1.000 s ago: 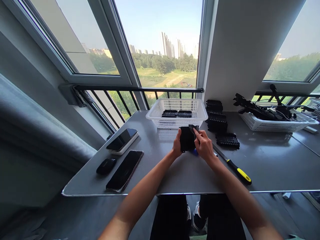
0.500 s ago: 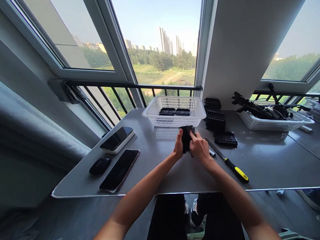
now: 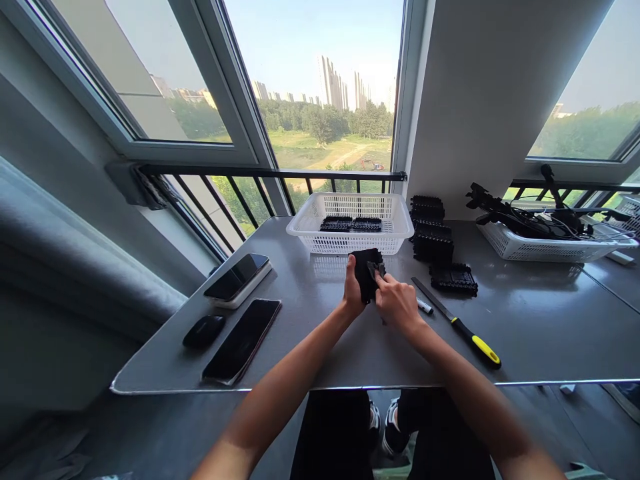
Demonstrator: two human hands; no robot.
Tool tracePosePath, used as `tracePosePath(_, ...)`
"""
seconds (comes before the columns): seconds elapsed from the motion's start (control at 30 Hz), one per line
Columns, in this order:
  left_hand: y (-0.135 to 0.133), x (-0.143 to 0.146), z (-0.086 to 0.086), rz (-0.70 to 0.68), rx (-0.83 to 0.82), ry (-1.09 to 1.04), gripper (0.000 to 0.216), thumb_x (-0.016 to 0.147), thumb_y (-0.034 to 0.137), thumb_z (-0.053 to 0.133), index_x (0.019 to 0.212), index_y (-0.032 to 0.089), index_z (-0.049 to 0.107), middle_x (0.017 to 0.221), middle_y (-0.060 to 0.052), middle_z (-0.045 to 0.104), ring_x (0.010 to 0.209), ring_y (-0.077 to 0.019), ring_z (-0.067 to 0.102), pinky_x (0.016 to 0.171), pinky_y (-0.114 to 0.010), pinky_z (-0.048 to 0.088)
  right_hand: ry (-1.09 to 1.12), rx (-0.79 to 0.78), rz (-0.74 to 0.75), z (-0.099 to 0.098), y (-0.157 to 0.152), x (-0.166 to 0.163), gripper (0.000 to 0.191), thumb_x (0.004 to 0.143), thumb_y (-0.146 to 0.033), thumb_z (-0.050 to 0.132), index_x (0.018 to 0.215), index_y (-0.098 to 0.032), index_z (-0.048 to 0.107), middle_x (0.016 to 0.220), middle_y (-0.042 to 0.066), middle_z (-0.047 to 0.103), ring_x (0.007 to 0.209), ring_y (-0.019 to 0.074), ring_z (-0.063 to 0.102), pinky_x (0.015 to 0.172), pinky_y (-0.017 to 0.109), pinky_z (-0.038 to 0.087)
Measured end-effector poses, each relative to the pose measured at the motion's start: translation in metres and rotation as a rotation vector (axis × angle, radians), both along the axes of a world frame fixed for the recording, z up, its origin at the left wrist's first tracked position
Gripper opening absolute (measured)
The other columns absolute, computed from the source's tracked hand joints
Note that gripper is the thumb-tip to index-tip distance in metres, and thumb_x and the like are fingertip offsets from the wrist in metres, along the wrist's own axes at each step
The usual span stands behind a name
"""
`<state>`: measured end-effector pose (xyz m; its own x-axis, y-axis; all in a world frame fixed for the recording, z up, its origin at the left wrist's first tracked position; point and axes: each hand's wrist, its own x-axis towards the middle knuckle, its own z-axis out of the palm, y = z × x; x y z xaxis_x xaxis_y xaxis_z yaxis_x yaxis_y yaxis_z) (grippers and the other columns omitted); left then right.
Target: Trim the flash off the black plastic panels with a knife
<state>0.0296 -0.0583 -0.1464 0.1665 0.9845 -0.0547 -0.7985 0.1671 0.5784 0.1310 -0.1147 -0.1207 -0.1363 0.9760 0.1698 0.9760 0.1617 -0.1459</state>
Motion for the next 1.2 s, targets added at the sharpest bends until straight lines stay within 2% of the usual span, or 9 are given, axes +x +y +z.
tracePosePath(0.1,0.003,-0.003,0.0,0.01,-0.034,0.0,0.054,0.085,0.061,0.049,0.103,0.013,0.068,0.076,-0.006,0.072,0.07,-0.0204,0.068,0.07,-0.03,0.054,0.028,-0.013,0.023,-0.001,-0.001,-0.001,0.044,0.093,-0.023,0.039,0.135,-0.026,0.053,0.103,0.008,0.07,0.08,0.0203,0.069,0.064,0.027,0.044)
tracePosePath(0.23,0.005,-0.007,0.002,-0.004,-0.041,-0.001,0.054,0.087,0.06,0.045,0.101,0.014,0.069,0.074,-0.006,0.072,0.063,-0.0188,0.066,0.064,-0.03,0.053,0.026,-0.016,0.035,0.0,-0.002,0.0,0.04,0.092,-0.022,0.04,0.128,-0.026,0.059,0.098,0.007,0.071,0.078,0.0199,0.068,0.065,0.027,0.043)
tracePosePath(0.43,0.012,-0.013,0.004,0.056,-0.017,0.02,0.053,0.088,0.058,0.046,0.108,0.014,0.067,0.077,-0.006,0.072,0.063,-0.0181,0.066,0.065,-0.03,0.054,0.024,0.004,0.088,-0.002,-0.001,0.001,0.032,0.094,-0.023,0.038,0.097,-0.024,0.07,0.09,0.005,0.071,0.074,0.018,0.066,0.061,0.026,0.038)
tracePosePath(0.63,0.014,-0.012,-0.002,0.017,0.062,0.088,0.052,0.089,0.054,0.046,0.118,0.015,0.063,0.088,-0.007,0.073,0.07,-0.0192,0.068,0.069,-0.031,0.055,0.075,0.034,0.036,-0.009,0.005,0.008,0.035,0.093,-0.023,0.04,0.079,-0.021,0.072,0.084,0.005,0.071,0.072,0.0166,0.064,0.06,0.025,0.035)
tracePosePath(0.7,0.013,-0.012,-0.002,0.025,0.093,0.091,0.052,0.09,0.055,0.044,0.119,0.016,0.063,0.092,-0.008,0.073,0.072,-0.0196,0.069,0.07,-0.031,0.055,0.132,0.092,-0.001,-0.01,0.006,0.012,0.036,0.094,-0.021,0.037,0.086,-0.021,0.073,0.087,0.004,0.07,0.074,0.0158,0.063,0.063,0.025,0.036)
tracePosePath(0.77,0.012,-0.013,-0.001,0.014,0.095,0.095,0.054,0.091,0.056,0.041,0.12,0.016,0.062,0.094,-0.007,0.074,0.075,-0.0202,0.069,0.071,-0.032,0.055,0.234,0.21,-0.025,-0.01,0.007,0.016,0.038,0.093,-0.018,0.036,0.104,-0.022,0.071,0.095,0.003,0.069,0.078,0.0153,0.063,0.066,0.024,0.039)
tracePosePath(0.9,0.007,-0.012,0.0,-0.101,0.039,0.144,0.059,0.09,0.059,0.039,0.121,0.014,0.062,0.094,-0.009,0.074,0.08,-0.0221,0.07,0.076,-0.033,0.055,0.353,0.384,-0.008,-0.009,0.009,0.019,0.05,0.09,-0.013,0.035,0.136,-0.019,0.053,0.102,0.005,0.066,0.09,0.0169,0.061,0.075,0.024,0.044)
tracePosePath(1.03,-0.001,-0.004,-0.005,-0.214,-0.023,0.223,0.059,0.089,0.059,0.042,0.114,0.012,0.067,0.09,-0.01,0.074,0.084,-0.0245,0.07,0.079,-0.034,0.053,0.263,0.33,0.022,-0.006,0.01,0.017,0.053,0.091,-0.016,0.035,0.143,-0.019,0.045,0.108,0.007,0.064,0.1,0.0185,0.058,0.08,0.025,0.045)
tracePosePath(1.2,-0.006,0.003,-0.011,-0.215,0.006,0.197,0.053,0.088,0.057,0.048,0.112,0.014,0.068,0.097,-0.009,0.074,0.099,-0.0258,0.067,0.09,-0.034,0.05,0.124,0.168,0.027,0.0,0.006,0.012,0.054,0.095,-0.021,0.034,0.149,-0.022,0.035,0.11,0.007,0.064,0.094,0.0183,0.061,0.076,0.025,0.045)
